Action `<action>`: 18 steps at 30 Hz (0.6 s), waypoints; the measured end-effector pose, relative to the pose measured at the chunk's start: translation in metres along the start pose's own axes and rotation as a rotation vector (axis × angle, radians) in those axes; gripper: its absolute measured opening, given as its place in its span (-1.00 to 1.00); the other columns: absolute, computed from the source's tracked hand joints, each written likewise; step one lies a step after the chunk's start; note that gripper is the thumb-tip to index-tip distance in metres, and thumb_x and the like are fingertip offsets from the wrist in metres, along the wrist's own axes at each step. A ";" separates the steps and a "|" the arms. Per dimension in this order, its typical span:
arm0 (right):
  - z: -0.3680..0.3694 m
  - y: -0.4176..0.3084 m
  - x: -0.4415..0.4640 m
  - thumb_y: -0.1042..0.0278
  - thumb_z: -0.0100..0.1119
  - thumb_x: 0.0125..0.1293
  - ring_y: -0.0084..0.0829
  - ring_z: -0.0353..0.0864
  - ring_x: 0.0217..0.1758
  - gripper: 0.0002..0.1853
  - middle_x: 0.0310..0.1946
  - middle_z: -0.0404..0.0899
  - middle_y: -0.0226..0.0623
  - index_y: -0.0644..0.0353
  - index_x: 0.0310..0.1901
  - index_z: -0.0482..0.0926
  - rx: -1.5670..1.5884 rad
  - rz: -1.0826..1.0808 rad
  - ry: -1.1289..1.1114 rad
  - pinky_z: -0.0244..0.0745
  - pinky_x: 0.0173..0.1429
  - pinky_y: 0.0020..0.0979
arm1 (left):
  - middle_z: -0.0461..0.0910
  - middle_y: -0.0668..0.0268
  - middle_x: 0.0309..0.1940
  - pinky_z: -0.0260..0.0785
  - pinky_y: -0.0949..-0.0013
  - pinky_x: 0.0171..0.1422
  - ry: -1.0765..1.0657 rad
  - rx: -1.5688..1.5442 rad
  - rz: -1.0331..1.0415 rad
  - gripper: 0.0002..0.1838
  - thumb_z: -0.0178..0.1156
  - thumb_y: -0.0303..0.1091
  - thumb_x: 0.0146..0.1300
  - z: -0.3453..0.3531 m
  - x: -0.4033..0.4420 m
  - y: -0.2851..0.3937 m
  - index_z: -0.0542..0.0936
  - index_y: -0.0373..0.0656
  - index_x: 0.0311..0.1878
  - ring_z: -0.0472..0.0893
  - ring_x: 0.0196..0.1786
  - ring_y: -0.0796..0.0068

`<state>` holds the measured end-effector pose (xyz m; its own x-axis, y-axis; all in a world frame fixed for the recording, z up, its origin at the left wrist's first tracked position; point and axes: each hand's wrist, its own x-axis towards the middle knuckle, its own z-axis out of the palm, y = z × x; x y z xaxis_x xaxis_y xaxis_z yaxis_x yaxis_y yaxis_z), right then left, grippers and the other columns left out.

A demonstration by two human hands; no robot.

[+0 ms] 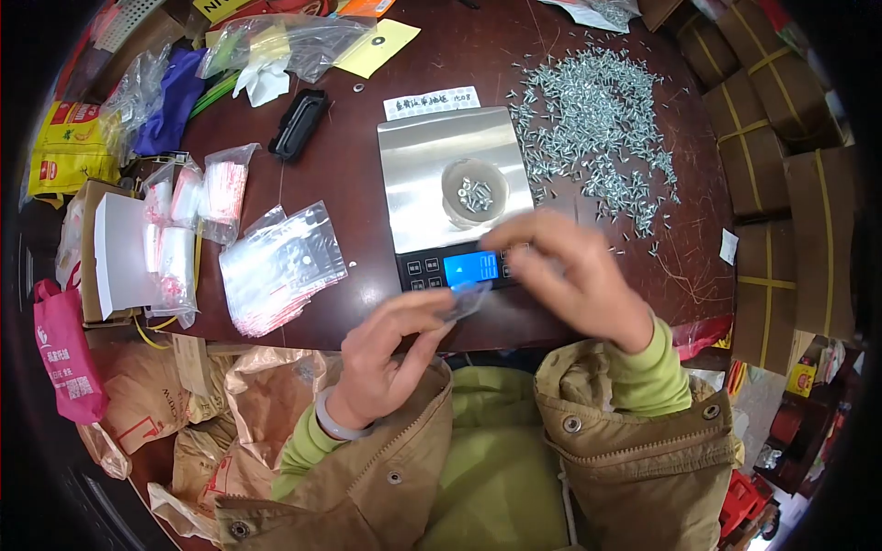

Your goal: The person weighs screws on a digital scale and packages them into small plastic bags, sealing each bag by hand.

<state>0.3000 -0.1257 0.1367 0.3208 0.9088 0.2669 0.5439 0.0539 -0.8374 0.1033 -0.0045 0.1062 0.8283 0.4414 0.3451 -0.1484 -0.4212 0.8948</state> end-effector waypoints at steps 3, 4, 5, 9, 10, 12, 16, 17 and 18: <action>0.015 -0.010 -0.030 0.52 0.25 0.16 -0.25 0.60 -0.30 -0.88 -0.35 0.60 -0.20 0.27 -0.25 0.60 0.110 -0.005 -0.107 0.48 -0.22 -0.37 | 0.65 0.01 -0.16 0.52 0.37 -0.08 -0.087 -0.153 -0.071 -0.87 0.19 -0.68 0.15 -0.001 -0.011 0.003 0.56 -0.35 -0.21 0.68 -0.15 0.24; 0.018 -0.005 -0.041 0.53 0.27 0.14 -0.25 0.60 -0.30 -0.88 -0.35 0.60 -0.21 0.26 -0.26 0.59 0.069 -0.018 -0.093 0.49 -0.22 -0.36 | 0.65 0.01 -0.16 0.52 0.37 -0.08 -0.111 -0.180 -0.061 -0.87 0.19 -0.67 0.15 0.000 -0.014 0.002 0.55 -0.35 -0.21 0.68 -0.15 0.24; 0.022 -0.003 -0.049 0.54 0.29 0.11 -0.26 0.60 -0.29 -0.87 -0.36 0.60 -0.22 0.26 -0.27 0.59 0.028 -0.031 -0.078 0.49 -0.21 -0.36 | 0.65 0.02 -0.16 0.52 0.37 -0.08 -0.134 -0.206 -0.051 -0.87 0.19 -0.66 0.16 0.001 -0.018 0.001 0.55 -0.36 -0.21 0.68 -0.15 0.24; 0.031 -0.009 -0.068 0.54 0.31 0.07 -0.24 0.59 -0.34 -0.87 -0.40 0.59 -0.22 0.27 -0.32 0.57 0.139 0.027 0.033 0.50 -0.23 -0.34 | 0.65 0.04 -0.18 0.52 0.37 -0.06 -0.210 -0.284 -0.098 -0.86 0.18 -0.64 0.18 0.005 -0.030 -0.004 0.54 -0.36 -0.17 0.68 -0.15 0.24; 0.031 -0.008 -0.071 0.55 0.31 0.06 -0.24 0.59 -0.35 -0.87 -0.41 0.59 -0.23 0.26 -0.34 0.57 0.126 0.009 0.028 0.49 -0.25 -0.35 | 0.65 0.04 -0.18 0.52 0.37 -0.06 -0.222 -0.286 -0.102 -0.86 0.18 -0.64 0.18 0.005 -0.032 -0.005 0.54 -0.36 -0.17 0.68 -0.15 0.24; 0.032 -0.004 -0.077 0.56 0.31 0.04 -0.24 0.59 -0.39 -0.88 -0.43 0.59 -0.25 0.25 -0.36 0.57 0.098 -0.032 0.018 0.48 -0.28 -0.36 | 0.65 0.07 -0.19 0.52 0.38 -0.07 -0.199 -0.332 -0.132 -0.82 0.20 -0.62 0.18 0.012 -0.032 -0.004 0.54 -0.37 -0.13 0.68 -0.14 0.26; 0.034 -0.004 -0.077 0.55 0.33 0.01 -0.31 0.59 -0.43 -0.88 -0.47 0.59 -0.32 0.20 -0.40 0.57 -0.055 -0.106 -0.026 0.44 -0.36 -0.39 | 0.65 0.13 -0.22 0.52 0.40 -0.10 -0.297 -0.172 -0.235 -0.80 0.24 -0.58 0.16 0.012 -0.020 0.010 0.57 -0.34 -0.12 0.68 -0.16 0.32; 0.036 -0.004 -0.078 0.53 0.35 0.00 -0.32 0.59 -0.43 -0.87 -0.48 0.59 -0.33 0.19 -0.41 0.57 -0.098 -0.110 -0.016 0.43 -0.37 -0.39 | 0.65 0.14 -0.23 0.51 0.40 -0.11 -0.304 -0.160 -0.217 -0.81 0.25 -0.58 0.15 0.011 -0.020 0.007 0.58 -0.33 -0.14 0.67 -0.18 0.33; 0.038 -0.004 -0.078 0.52 0.37 -0.01 -0.34 0.59 -0.43 -0.87 -0.49 0.59 -0.35 0.18 -0.42 0.57 -0.142 -0.113 -0.007 0.43 -0.38 -0.40 | 0.65 0.15 -0.24 0.51 0.41 -0.12 -0.311 -0.148 -0.199 -0.81 0.27 -0.58 0.14 0.010 -0.021 0.003 0.59 -0.32 -0.15 0.67 -0.19 0.34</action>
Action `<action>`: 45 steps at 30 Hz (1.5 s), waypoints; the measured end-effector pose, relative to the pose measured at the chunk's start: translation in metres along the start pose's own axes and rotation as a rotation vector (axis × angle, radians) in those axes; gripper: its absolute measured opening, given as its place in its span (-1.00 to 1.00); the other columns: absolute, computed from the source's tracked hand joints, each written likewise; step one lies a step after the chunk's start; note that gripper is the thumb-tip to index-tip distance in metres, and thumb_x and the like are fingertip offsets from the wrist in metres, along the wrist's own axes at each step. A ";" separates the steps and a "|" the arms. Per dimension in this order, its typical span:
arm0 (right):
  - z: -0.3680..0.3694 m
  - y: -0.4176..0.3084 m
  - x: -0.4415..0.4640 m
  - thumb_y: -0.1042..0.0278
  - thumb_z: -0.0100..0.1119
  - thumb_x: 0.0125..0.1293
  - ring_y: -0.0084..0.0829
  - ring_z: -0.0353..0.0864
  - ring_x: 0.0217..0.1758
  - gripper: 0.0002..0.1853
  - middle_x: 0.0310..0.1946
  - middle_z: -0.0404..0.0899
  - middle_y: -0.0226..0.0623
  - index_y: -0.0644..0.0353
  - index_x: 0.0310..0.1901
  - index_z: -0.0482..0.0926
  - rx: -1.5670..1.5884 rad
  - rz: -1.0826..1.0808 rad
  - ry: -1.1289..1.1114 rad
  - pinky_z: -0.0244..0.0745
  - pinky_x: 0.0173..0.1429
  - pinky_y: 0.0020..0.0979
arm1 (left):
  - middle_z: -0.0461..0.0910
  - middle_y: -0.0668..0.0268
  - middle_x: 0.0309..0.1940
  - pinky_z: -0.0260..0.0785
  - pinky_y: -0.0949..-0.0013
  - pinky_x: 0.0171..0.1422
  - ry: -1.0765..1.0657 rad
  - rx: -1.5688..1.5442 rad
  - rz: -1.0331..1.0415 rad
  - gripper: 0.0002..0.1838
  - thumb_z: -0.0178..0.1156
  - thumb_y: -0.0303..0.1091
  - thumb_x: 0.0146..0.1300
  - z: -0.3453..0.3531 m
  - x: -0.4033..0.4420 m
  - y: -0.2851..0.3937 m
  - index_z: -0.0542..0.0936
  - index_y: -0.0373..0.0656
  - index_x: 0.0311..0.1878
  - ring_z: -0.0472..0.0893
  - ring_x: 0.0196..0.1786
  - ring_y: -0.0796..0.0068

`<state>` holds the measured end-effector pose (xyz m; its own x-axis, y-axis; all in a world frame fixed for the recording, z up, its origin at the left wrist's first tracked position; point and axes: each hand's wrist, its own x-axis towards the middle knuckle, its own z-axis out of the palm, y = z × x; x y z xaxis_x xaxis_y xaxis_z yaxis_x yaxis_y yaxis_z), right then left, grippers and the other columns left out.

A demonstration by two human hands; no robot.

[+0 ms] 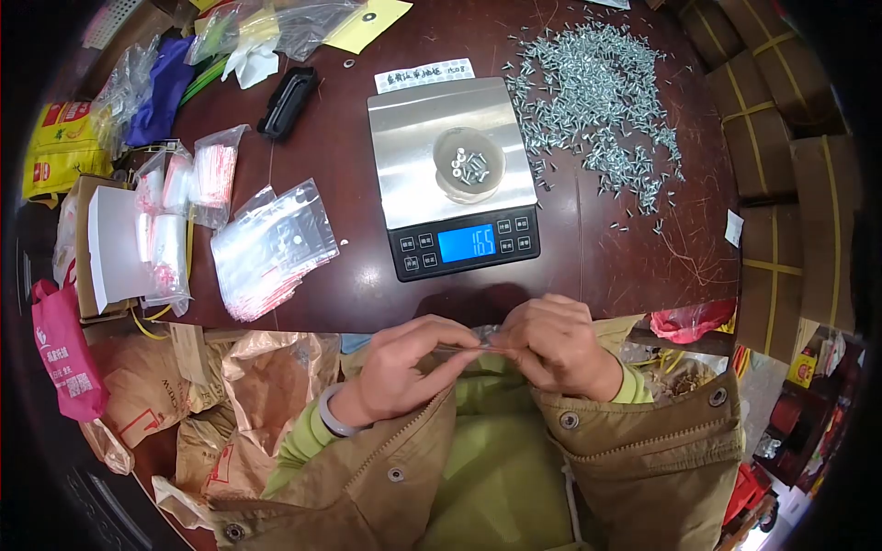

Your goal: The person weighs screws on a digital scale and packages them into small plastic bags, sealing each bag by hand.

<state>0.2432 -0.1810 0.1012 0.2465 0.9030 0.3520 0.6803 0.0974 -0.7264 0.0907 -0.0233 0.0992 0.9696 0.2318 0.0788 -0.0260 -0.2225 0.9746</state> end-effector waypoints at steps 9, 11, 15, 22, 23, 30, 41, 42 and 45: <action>0.010 -0.004 0.008 0.35 0.44 -0.05 -0.40 0.59 -0.43 -0.80 -0.54 0.55 -0.41 0.16 -0.49 0.57 -0.008 -0.090 0.108 0.42 -0.37 -0.41 | 0.66 0.14 -0.28 0.51 0.40 -0.13 0.004 -0.049 -0.004 -0.87 0.28 -0.59 0.11 0.001 -0.001 -0.002 0.64 -0.32 -0.24 0.66 -0.23 0.33; 0.010 -0.003 0.009 0.31 0.46 -0.08 -0.42 0.58 -0.42 -0.78 -0.55 0.53 -0.43 0.15 -0.50 0.56 -0.020 -0.119 0.081 0.41 -0.33 -0.41 | 0.67 0.14 -0.28 0.52 0.39 -0.10 -0.014 -0.077 -0.002 -0.87 0.28 -0.60 0.09 0.001 0.000 -0.001 0.65 -0.33 -0.25 0.67 -0.21 0.32; 0.005 -0.005 0.010 0.26 0.48 -0.11 -0.44 0.56 -0.41 -0.75 -0.55 0.50 -0.45 0.12 -0.50 0.56 -0.058 -0.206 0.059 0.36 -0.24 -0.42 | 0.68 0.11 -0.28 0.54 0.32 0.01 0.007 -0.213 -0.010 -0.88 0.31 -0.65 0.05 -0.003 0.000 -0.002 0.67 -0.34 -0.29 0.69 -0.14 0.26; -0.006 0.004 0.007 0.28 0.40 0.01 -0.43 0.56 -0.38 -0.83 -0.50 0.54 -0.45 0.11 -0.49 0.58 0.042 -0.126 0.019 0.37 -0.19 -0.41 | 0.68 0.02 -0.27 0.54 0.23 0.08 0.110 -0.378 -0.108 -0.92 0.34 -0.68 0.03 -0.019 -0.007 -0.005 0.65 -0.33 -0.39 0.69 -0.10 0.20; -0.011 0.009 0.009 0.30 0.38 0.04 -0.41 0.57 -0.35 -0.85 -0.49 0.56 -0.44 0.11 -0.48 0.59 0.054 -0.095 -0.020 0.38 -0.19 -0.39 | 0.68 0.02 -0.28 0.54 0.25 0.06 0.106 -0.373 -0.108 -0.92 0.34 -0.67 0.04 -0.024 -0.009 -0.005 0.65 -0.33 -0.39 0.69 -0.11 0.21; -0.046 0.085 0.027 0.44 0.30 0.10 -0.06 0.50 -0.15 -0.66 -0.23 0.48 -0.11 0.20 -0.06 0.52 -0.359 0.326 0.082 0.43 -0.08 -0.23 | 0.60 0.25 -0.45 0.43 0.54 -0.30 0.273 0.045 -0.336 -0.88 0.27 -0.65 0.09 -0.097 -0.070 0.020 0.51 -0.30 -0.44 0.59 -0.39 0.60; -0.027 0.119 0.035 0.61 0.22 0.04 -0.06 0.54 -0.31 -0.81 -0.41 0.47 -0.07 0.30 -0.26 0.50 -0.355 0.301 0.079 0.45 -0.20 -0.22 | 0.62 0.15 -0.37 0.49 0.41 -0.24 0.201 0.575 -0.481 -0.79 0.34 -0.55 0.07 -0.102 -0.076 0.003 0.54 -0.36 -0.23 0.65 -0.33 0.36; -0.027 0.119 0.035 0.61 0.21 0.02 0.00 0.53 -0.30 -0.80 -0.40 0.47 -0.03 0.31 -0.26 0.48 -0.373 0.299 0.064 0.44 -0.21 -0.16 | 0.62 0.12 -0.36 0.50 0.38 -0.25 0.218 0.567 -0.391 -0.80 0.32 -0.57 0.07 -0.095 -0.063 0.001 0.54 -0.37 -0.24 0.67 -0.31 0.29; -0.028 0.123 0.037 0.62 0.18 -0.03 0.07 0.52 -0.35 -0.81 -0.41 0.48 0.03 0.35 -0.33 0.45 -0.458 0.269 0.038 0.46 -0.26 -0.11 | 0.61 0.10 -0.35 0.50 0.37 -0.22 0.237 0.446 -0.235 -0.84 0.28 -0.59 0.12 -0.076 -0.035 -0.006 0.56 -0.37 -0.23 0.66 -0.30 0.29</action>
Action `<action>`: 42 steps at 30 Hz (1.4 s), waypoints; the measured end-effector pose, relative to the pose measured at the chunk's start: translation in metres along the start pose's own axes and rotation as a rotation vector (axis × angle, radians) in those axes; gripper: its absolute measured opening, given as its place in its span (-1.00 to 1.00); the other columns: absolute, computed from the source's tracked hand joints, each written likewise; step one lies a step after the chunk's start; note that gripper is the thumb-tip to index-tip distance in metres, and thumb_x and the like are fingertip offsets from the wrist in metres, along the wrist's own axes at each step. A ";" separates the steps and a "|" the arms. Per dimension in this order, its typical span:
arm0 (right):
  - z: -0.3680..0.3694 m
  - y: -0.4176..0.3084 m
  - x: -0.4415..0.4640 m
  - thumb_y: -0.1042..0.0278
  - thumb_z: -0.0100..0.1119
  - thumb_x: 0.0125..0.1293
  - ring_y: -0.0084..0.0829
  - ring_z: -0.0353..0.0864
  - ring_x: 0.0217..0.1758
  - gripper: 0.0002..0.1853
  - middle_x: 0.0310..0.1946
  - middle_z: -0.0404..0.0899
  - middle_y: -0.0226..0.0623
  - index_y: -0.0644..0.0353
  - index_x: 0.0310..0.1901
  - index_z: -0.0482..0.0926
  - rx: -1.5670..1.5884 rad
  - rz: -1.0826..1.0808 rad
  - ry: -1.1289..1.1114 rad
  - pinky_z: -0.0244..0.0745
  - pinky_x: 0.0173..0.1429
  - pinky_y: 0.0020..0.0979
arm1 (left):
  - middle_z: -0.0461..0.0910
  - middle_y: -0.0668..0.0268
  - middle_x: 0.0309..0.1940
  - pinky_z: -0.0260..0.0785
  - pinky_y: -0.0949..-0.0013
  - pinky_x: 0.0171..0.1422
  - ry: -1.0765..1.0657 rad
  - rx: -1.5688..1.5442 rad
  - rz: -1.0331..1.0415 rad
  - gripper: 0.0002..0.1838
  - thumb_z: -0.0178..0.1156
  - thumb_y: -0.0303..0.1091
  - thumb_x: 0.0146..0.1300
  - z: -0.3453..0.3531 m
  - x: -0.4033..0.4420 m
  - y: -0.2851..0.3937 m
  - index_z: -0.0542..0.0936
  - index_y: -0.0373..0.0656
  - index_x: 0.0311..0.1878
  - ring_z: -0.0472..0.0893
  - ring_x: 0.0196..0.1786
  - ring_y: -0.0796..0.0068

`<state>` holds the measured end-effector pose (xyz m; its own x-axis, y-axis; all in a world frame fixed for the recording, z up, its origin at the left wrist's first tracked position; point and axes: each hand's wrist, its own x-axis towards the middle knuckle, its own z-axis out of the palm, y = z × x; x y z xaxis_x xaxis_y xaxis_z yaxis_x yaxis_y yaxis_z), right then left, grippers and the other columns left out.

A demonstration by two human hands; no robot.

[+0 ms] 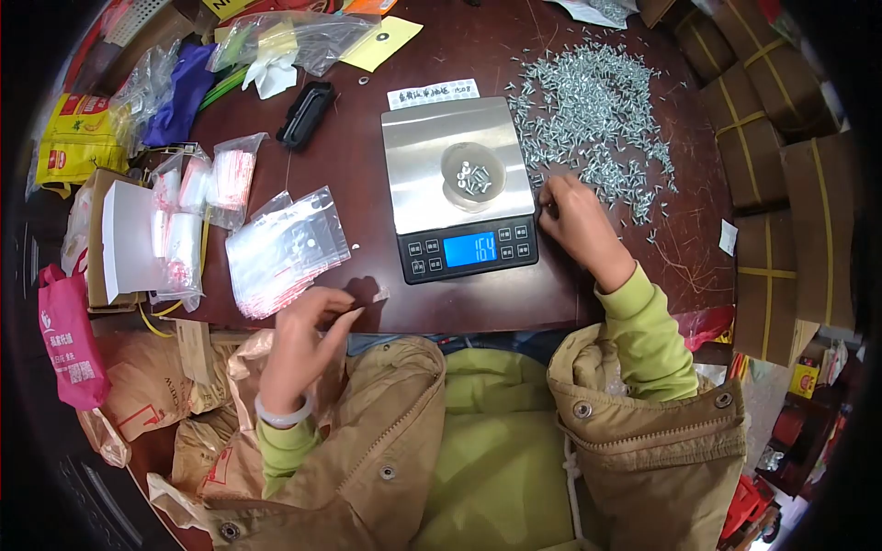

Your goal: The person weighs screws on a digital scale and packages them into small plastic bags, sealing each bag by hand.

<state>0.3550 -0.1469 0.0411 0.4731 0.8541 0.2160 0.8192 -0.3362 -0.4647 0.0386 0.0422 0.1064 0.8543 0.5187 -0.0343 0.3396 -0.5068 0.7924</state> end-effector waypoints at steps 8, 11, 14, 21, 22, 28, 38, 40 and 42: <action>-0.040 -0.011 0.039 0.50 0.32 0.00 -0.62 0.57 -0.45 -0.84 -0.50 0.64 -0.35 0.32 -0.33 0.62 0.516 0.225 -0.101 0.51 -0.28 -0.52 | 0.61 0.14 -0.37 0.48 0.42 -0.22 0.054 -0.062 0.004 -0.91 0.25 -0.56 0.17 0.016 0.015 -0.001 0.58 -0.37 -0.27 0.64 -0.33 0.35; -0.030 -0.035 0.056 0.50 0.32 0.05 -0.55 0.61 -0.44 -0.86 -0.48 0.66 -0.28 0.32 -0.33 0.63 0.677 0.064 -0.085 0.52 -0.28 -0.50 | 0.62 0.12 -0.34 0.48 0.40 -0.19 0.092 -0.069 -0.009 -0.92 0.25 -0.56 0.17 0.019 0.017 -0.003 0.59 -0.36 -0.28 0.65 -0.32 0.33; -0.030 -0.054 0.062 0.50 0.32 0.08 -0.47 0.66 -0.41 -0.88 -0.45 0.67 -0.19 0.32 -0.33 0.64 0.487 -0.012 -0.039 0.53 -0.26 -0.49 | 0.65 0.12 -0.26 0.48 0.42 -0.09 0.156 0.082 0.021 -0.91 0.24 -0.59 0.16 0.015 0.019 -0.007 0.60 -0.37 -0.26 0.65 -0.24 0.38; -0.038 -0.028 0.030 0.54 0.27 0.20 -0.63 0.60 -0.29 -0.88 -0.35 0.66 -0.37 0.32 -0.22 0.61 0.692 0.144 0.090 0.51 -0.15 -0.56 | 0.63 0.00 -0.08 0.46 0.24 0.11 0.308 0.509 0.170 -0.80 0.19 -0.63 0.15 0.016 0.022 -0.055 0.63 -0.31 -0.13 0.58 0.11 0.08; -0.039 -0.024 0.022 0.54 0.25 0.21 -0.64 0.59 -0.30 -0.87 -0.36 0.65 -0.38 0.33 -0.21 0.60 0.718 0.164 0.096 0.50 -0.15 -0.56 | 0.63 0.00 -0.09 0.46 0.24 0.11 0.307 0.536 0.199 -0.79 0.17 -0.65 0.16 0.019 0.021 -0.063 0.63 -0.31 -0.12 0.58 0.11 0.05; -0.044 -0.014 -0.014 0.48 0.16 0.32 -0.64 0.56 -0.31 -0.87 -0.38 0.63 -0.38 0.35 -0.17 0.59 0.687 0.271 0.036 0.47 -0.19 -0.56 | 0.65 0.06 -0.22 0.50 0.32 -0.09 0.440 0.276 0.092 -0.82 0.19 -0.69 0.13 0.043 0.020 -0.059 0.62 -0.29 -0.20 0.65 -0.09 0.16; -0.033 -0.013 -0.016 0.44 0.08 0.38 -0.61 0.58 -0.35 -0.85 -0.42 0.63 -0.34 0.37 -0.21 0.57 0.674 0.231 -0.015 0.47 -0.23 -0.54 | 0.60 0.11 -0.25 0.45 0.38 -0.09 0.530 0.272 0.192 -0.81 0.12 -0.68 0.23 0.028 0.023 -0.039 0.60 -0.32 -0.12 0.63 -0.16 0.28; -0.033 -0.015 -0.014 0.44 0.09 0.37 -0.60 0.58 -0.36 -0.85 -0.43 0.63 -0.33 0.37 -0.22 0.56 0.679 0.234 -0.023 0.47 -0.24 -0.54 | 0.60 0.12 -0.27 0.43 0.39 -0.12 0.557 0.243 0.153 -0.82 0.11 -0.68 0.24 0.021 0.020 -0.028 0.60 -0.33 -0.13 0.61 -0.19 0.30; -0.034 -0.017 -0.012 0.45 0.11 0.36 -0.59 0.59 -0.36 -0.86 -0.43 0.63 -0.32 0.37 -0.24 0.55 0.681 0.242 -0.031 0.46 -0.24 -0.53 | 0.58 0.16 -0.32 0.37 0.43 -0.23 0.608 0.242 0.155 -0.89 0.14 -0.64 0.24 0.017 0.018 -0.022 0.60 -0.33 -0.20 0.55 -0.32 0.37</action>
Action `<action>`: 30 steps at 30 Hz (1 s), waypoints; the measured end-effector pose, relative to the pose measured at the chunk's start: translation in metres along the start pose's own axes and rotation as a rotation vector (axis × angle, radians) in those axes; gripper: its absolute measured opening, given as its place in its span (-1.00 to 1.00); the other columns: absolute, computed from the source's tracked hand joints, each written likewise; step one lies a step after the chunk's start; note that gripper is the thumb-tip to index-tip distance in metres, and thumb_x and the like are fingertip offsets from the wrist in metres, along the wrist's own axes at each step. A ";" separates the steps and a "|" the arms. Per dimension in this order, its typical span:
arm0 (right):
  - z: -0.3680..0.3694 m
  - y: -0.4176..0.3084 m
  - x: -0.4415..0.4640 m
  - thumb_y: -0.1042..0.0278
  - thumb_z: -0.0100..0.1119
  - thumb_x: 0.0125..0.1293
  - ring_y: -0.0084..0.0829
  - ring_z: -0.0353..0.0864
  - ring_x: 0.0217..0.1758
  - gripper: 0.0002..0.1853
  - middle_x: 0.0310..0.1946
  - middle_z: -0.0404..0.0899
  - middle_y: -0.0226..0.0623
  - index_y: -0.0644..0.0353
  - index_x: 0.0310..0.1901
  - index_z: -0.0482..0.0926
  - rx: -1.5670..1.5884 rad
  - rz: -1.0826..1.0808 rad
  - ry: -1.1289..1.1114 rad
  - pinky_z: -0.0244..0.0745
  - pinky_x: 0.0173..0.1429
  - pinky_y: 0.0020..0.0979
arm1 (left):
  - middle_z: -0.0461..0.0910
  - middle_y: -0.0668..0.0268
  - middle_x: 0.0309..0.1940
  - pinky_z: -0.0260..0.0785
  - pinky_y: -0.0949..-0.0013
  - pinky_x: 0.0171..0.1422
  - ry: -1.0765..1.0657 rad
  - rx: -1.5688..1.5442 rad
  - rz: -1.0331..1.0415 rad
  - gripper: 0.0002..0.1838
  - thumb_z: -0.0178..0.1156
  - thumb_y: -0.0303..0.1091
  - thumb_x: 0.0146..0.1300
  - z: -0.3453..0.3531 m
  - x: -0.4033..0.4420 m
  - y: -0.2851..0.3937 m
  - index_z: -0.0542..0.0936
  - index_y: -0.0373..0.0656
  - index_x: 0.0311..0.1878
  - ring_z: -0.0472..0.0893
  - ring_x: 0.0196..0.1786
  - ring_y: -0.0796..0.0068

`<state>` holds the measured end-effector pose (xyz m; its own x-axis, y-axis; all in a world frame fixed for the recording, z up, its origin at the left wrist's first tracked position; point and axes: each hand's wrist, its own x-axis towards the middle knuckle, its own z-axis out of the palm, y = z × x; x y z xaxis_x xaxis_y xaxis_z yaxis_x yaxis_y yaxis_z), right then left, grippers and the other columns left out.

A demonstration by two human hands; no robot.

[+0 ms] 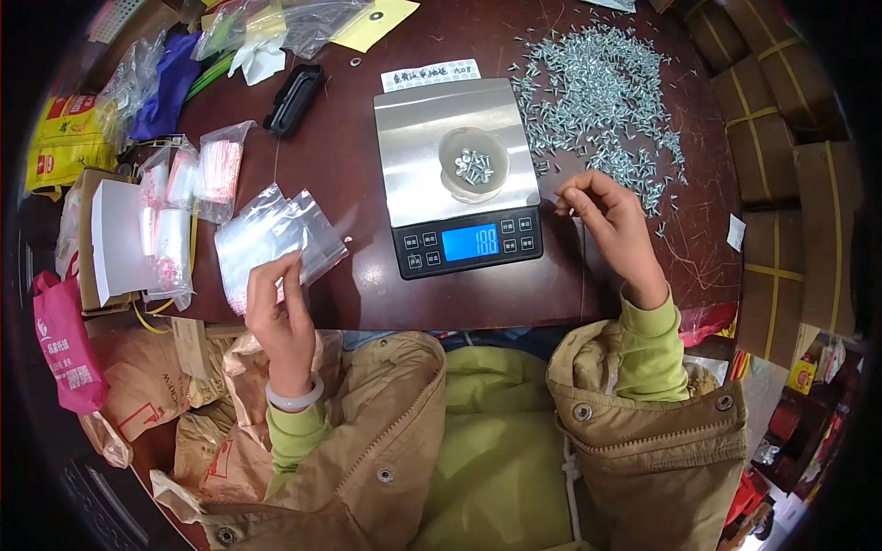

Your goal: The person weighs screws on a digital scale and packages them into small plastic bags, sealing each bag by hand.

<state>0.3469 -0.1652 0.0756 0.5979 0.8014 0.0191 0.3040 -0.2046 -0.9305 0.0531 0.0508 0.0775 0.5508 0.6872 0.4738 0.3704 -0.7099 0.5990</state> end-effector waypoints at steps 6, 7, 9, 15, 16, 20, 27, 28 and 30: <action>0.004 -0.013 0.013 0.47 0.20 0.26 -0.39 0.62 -0.26 -0.77 -0.22 0.61 -0.18 0.33 -0.08 0.51 -0.291 -0.143 0.224 0.47 -0.16 -0.44 | 0.48 0.35 -0.52 0.20 0.56 -0.42 -0.213 -0.248 -0.022 -0.91 0.24 -0.59 0.16 0.002 -0.007 0.034 0.56 -0.28 -0.45 0.39 -0.50 0.65; 0.005 -0.014 0.014 0.47 0.20 0.25 -0.33 0.60 -0.20 -0.74 -0.17 0.58 -0.15 0.32 -0.05 0.50 -0.398 -0.256 0.276 0.46 -0.10 -0.40 | 0.49 0.35 -0.54 0.20 0.55 -0.44 -0.251 -0.276 -0.014 -0.92 0.27 -0.59 0.12 0.005 -0.010 0.038 0.58 -0.28 -0.46 0.39 -0.52 0.64; 0.009 -0.017 0.017 0.47 0.20 0.24 -0.20 0.56 -0.06 -0.68 -0.06 0.53 -0.08 0.30 0.02 0.47 -0.614 -0.481 0.380 0.43 0.01 -0.32 | 0.53 0.30 -0.53 0.28 0.47 -0.44 -0.364 -0.362 0.035 -0.93 0.33 -0.55 0.07 0.009 -0.002 0.055 0.64 -0.26 -0.35 0.45 -0.53 0.51; 0.052 -0.062 -0.023 0.42 0.17 0.26 -0.22 0.48 -0.30 -0.94 -0.41 0.49 -0.26 0.19 -0.30 0.53 0.105 -0.334 -0.471 0.32 -0.15 -0.32 | 0.52 0.28 -0.55 0.31 0.37 -0.43 -0.513 -0.714 0.087 -0.86 0.39 -0.44 0.04 0.033 -0.004 0.086 0.65 -0.19 -0.32 0.47 -0.54 0.38; 0.057 -0.064 -0.028 0.42 0.18 0.26 -0.25 0.47 -0.33 -0.94 -0.44 0.49 -0.28 0.19 -0.31 0.54 0.156 -0.340 -0.459 0.30 -0.16 -0.31 | 0.50 0.29 -0.56 0.30 0.36 -0.43 -0.528 -0.763 0.091 -0.87 0.40 -0.43 0.04 0.035 -0.007 0.083 0.65 -0.18 -0.33 0.46 -0.54 0.37; 0.058 -0.058 -0.028 0.41 0.20 0.25 -0.30 0.45 -0.41 -0.92 -0.50 0.48 -0.32 0.20 -0.35 0.56 0.096 -0.432 -0.322 0.25 -0.20 -0.35 | 0.44 0.35 -0.58 0.29 0.34 -0.33 -0.556 -0.672 0.169 -0.81 0.42 -0.42 -0.01 0.036 -0.001 0.082 0.55 -0.13 -0.51 0.47 -0.44 0.30; 0.051 -0.047 -0.005 0.37 0.24 0.21 -0.22 0.54 -0.29 -0.86 -0.39 0.56 -0.24 0.23 -0.25 0.58 -0.071 -0.369 -0.146 0.34 -0.05 -0.29 | 0.60 0.31 -0.30 0.30 0.17 0.00 -0.378 -0.433 0.451 -0.70 0.42 -0.49 -0.09 0.022 0.006 0.071 0.42 -0.08 -0.63 0.57 0.05 0.13; 0.046 -0.039 0.005 0.33 0.27 0.19 -0.14 0.53 -0.13 -0.74 -0.22 0.57 -0.16 0.24 -0.12 0.55 -0.149 -0.389 -0.075 0.36 0.05 -0.25 | 0.52 0.15 0.01 0.18 -0.06 0.24 -0.473 -0.437 0.482 -0.75 0.41 -0.44 -0.06 0.023 0.009 0.061 0.46 -0.12 -0.57 0.37 0.31 -0.11; 0.042 -0.030 0.022 0.21 0.33 0.15 -0.11 0.44 0.11 -0.48 -0.01 0.51 -0.14 0.19 0.11 0.43 -0.321 -0.401 0.033 0.22 0.20 -0.17 | 0.43 0.09 0.11 -0.01 -0.22 0.33 -0.576 -0.352 0.404 -0.79 0.38 -0.42 0.00 0.022 0.011 0.067 0.48 -0.14 -0.51 0.23 0.38 -0.20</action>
<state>0.3202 -0.1178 0.0888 0.4092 0.8352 0.3675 0.7235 -0.0515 -0.6884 0.1006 0.0076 0.1085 0.9289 0.1297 0.3468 -0.1467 -0.7310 0.6664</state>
